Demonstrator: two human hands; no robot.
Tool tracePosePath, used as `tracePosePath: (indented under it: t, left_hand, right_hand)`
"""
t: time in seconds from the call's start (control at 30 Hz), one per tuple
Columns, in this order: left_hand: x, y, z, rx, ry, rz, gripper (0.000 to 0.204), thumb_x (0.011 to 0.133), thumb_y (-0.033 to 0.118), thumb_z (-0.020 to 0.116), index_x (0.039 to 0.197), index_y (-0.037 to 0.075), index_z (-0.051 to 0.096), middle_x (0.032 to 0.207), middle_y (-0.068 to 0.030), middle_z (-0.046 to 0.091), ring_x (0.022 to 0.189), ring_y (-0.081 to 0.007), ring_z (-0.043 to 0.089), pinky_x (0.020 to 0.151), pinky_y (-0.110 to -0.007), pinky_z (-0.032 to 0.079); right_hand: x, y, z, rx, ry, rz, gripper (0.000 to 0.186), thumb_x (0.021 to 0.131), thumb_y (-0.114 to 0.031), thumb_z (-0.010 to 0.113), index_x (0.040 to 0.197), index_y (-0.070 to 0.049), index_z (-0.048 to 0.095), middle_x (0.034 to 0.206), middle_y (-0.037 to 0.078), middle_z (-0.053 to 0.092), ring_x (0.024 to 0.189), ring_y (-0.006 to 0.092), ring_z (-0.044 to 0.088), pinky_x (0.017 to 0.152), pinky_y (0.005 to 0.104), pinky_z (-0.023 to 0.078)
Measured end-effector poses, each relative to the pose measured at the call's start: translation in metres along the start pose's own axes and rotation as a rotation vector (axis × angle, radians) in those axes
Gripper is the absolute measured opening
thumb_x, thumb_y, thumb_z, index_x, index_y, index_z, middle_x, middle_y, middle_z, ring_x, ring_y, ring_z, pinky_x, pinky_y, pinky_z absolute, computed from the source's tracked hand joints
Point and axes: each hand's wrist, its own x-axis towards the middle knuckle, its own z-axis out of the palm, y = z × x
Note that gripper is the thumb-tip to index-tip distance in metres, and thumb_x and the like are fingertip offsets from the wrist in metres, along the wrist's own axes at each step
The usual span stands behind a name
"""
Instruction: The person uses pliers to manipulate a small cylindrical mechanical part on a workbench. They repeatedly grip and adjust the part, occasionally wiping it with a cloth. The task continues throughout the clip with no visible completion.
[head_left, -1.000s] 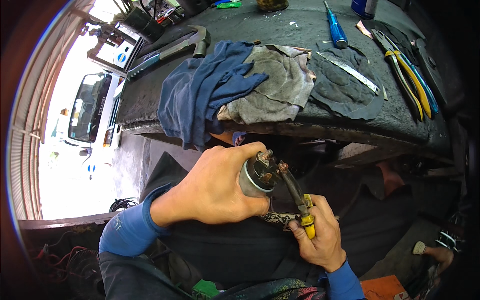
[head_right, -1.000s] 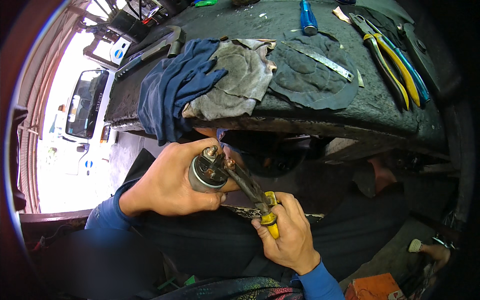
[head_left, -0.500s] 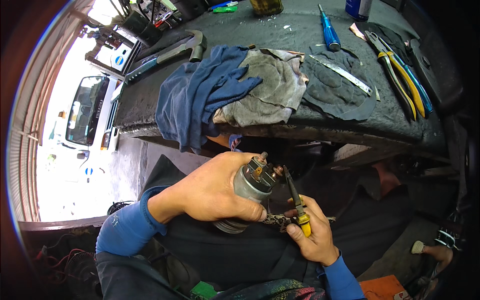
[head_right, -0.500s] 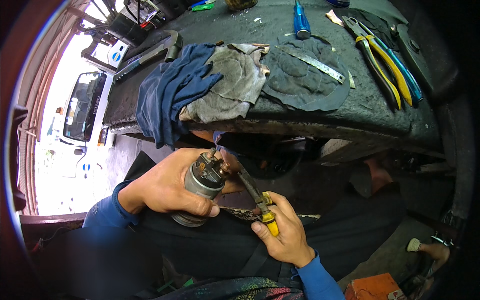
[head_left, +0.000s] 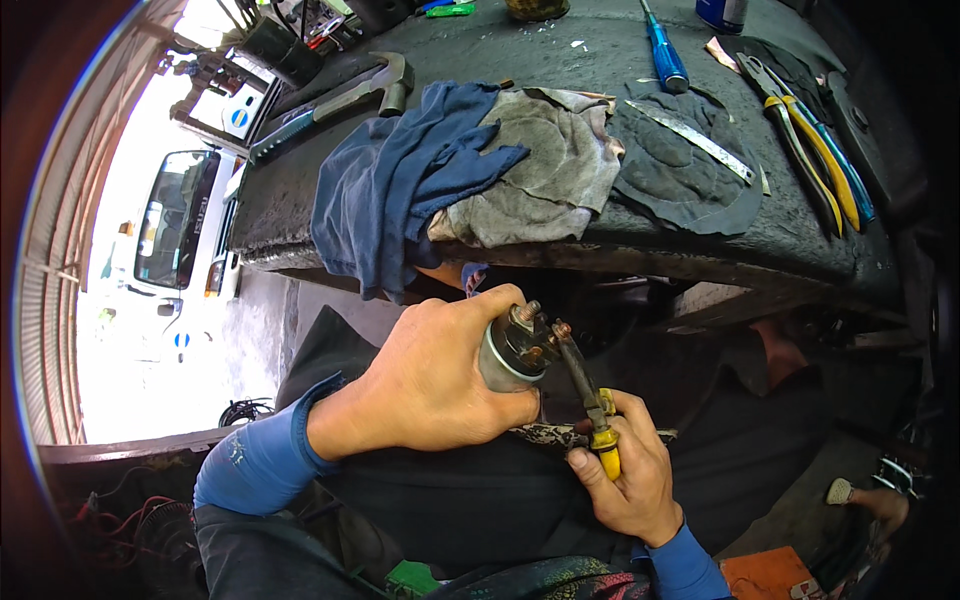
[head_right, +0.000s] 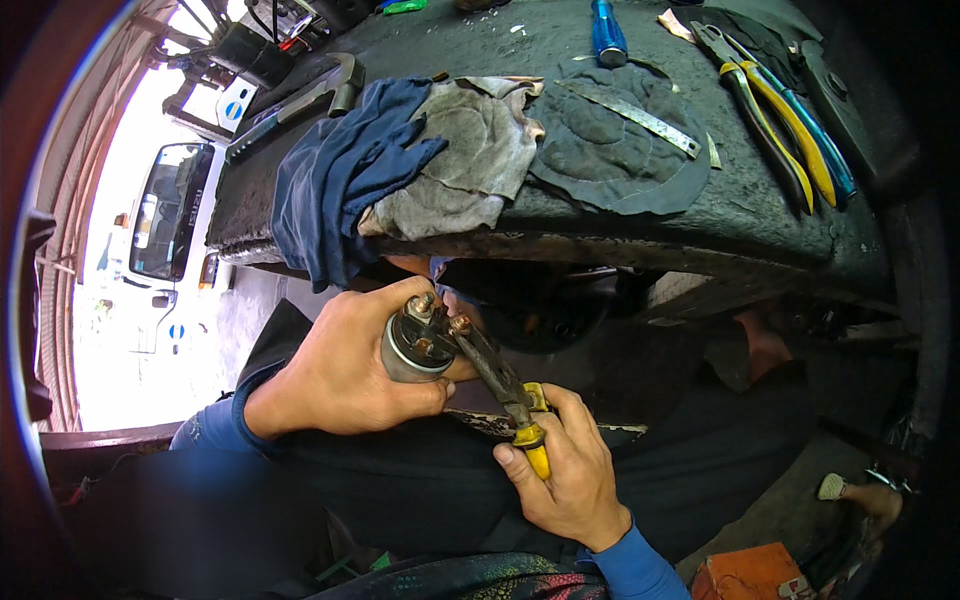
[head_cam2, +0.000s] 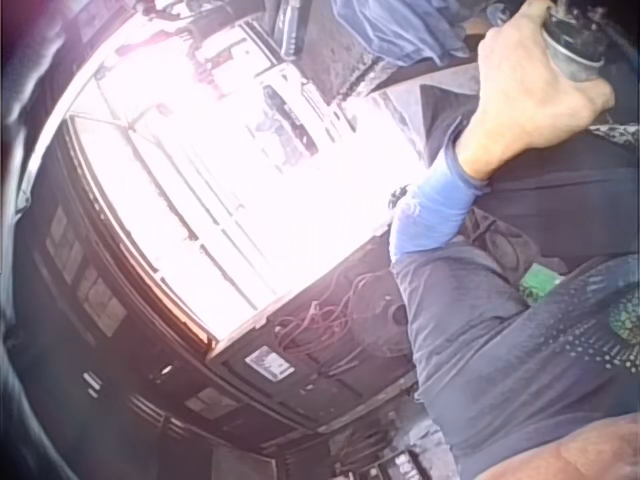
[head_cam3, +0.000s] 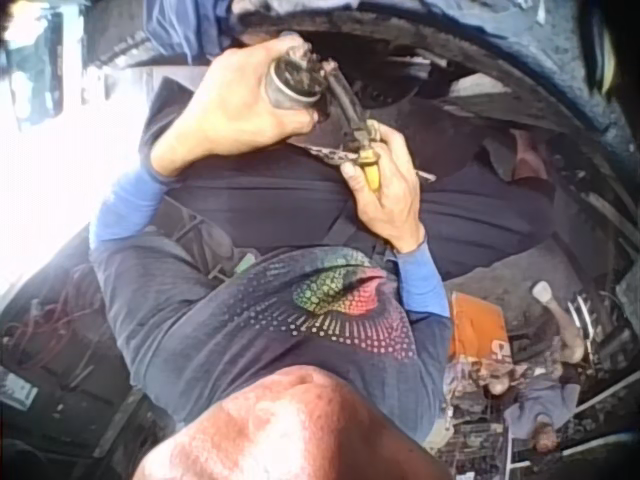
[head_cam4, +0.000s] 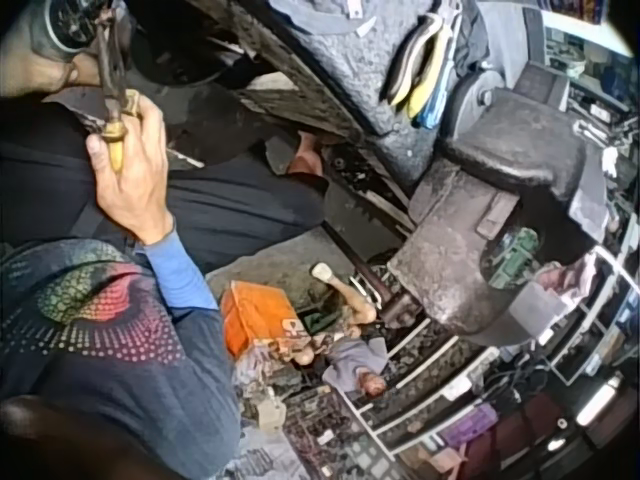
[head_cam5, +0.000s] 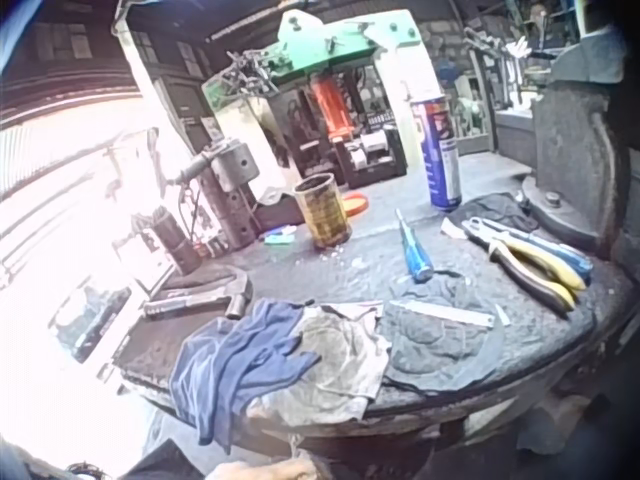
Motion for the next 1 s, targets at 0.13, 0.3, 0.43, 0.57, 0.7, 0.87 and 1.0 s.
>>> tracePosePath:
  t: [0.13,0.3,0.43,0.57,0.7,0.87,1.0]
  left_hand:
    - [-0.001,0.0,0.002,0.095,0.044,0.008,0.044,0.075,0.018,0.089,0.111,0.002,0.07,0.094,-0.0138,0.078,0.086,-0.0275,0.078,0.081,-0.037,0.059]
    - [0.006,-0.015,-0.012,-0.48,-0.466,0.054,0.036,0.076,0.008,0.09,0.106,0.003,0.069,0.094,-0.0044,0.078,0.086,-0.0149,0.074,0.078,-0.033,0.058]
    - [0.005,-0.009,-0.018,-0.671,-0.679,0.009,0.037,0.076,0.008,0.094,0.103,0.004,0.069,0.092,-0.0031,0.076,0.083,-0.0145,0.072,0.077,-0.032,0.057]
    - [0.006,-0.012,-0.016,-0.51,-0.361,0.063,0.048,0.079,0.011,0.093,0.12,0.0,0.071,0.099,-0.0025,0.075,0.09,-0.0106,0.067,0.084,-0.031,0.056]
    - [0.004,-0.012,-0.014,-0.322,-0.24,0.051,0.053,0.08,0.014,0.091,0.127,-0.001,0.071,0.105,-0.0019,0.075,0.095,-0.01,0.066,0.089,-0.031,0.056]
    - [0.003,-0.009,-0.002,-0.148,-0.028,0.112,0.044,0.074,0.022,0.087,0.108,0.001,0.07,0.086,-0.0218,0.075,0.087,-0.0447,0.075,0.08,-0.045,0.059]
    - [0.002,-0.008,0.001,-0.054,0.037,0.122,0.045,0.074,0.024,0.086,0.109,0.001,0.069,0.082,-0.0231,0.074,0.086,-0.0483,0.074,0.077,-0.049,0.059]
  right_hand:
    - [0.002,0.0,0.0,-0.027,0.002,-0.022,0.041,0.095,-0.025,0.086,0.111,0.009,0.071,0.13,0.028,0.065,0.114,0.0429,0.069,0.096,0.0487,0.057]
    - [0.01,0.036,0.005,0.16,-0.061,-0.186,0.033,0.087,-0.012,0.092,0.106,0.007,0.073,0.129,0.026,0.068,0.109,0.0393,0.071,0.092,0.0437,0.058]
    - [0.015,0.04,0.013,0.229,-0.063,-0.278,0.032,0.09,-0.014,0.09,0.11,0.007,0.075,0.133,0.026,0.068,0.112,0.0391,0.072,0.095,0.0413,0.058]
    - [0.005,0.03,0.008,0.211,-0.013,-0.072,0.034,0.095,-0.021,0.087,0.112,0.006,0.076,0.139,0.027,0.066,0.119,0.0412,0.071,0.1,0.0432,0.057]
    - [0.001,0.014,0.001,0.08,0.007,-0.035,0.038,0.097,-0.025,0.085,0.114,0.007,0.075,0.142,0.03,0.065,0.123,0.0448,0.07,0.103,0.0464,0.056]
    - [-0.006,0.011,0.007,0.007,0.033,0.008,0.041,0.097,-0.024,0.085,0.117,0.009,0.073,0.142,0.032,0.064,0.123,0.0475,0.069,0.103,0.0491,0.057]
    - [-0.005,0.006,0.009,-0.055,0.067,0.015,0.041,0.096,-0.024,0.085,0.116,0.009,0.072,0.137,0.031,0.065,0.118,0.0467,0.07,0.099,0.0498,0.057]
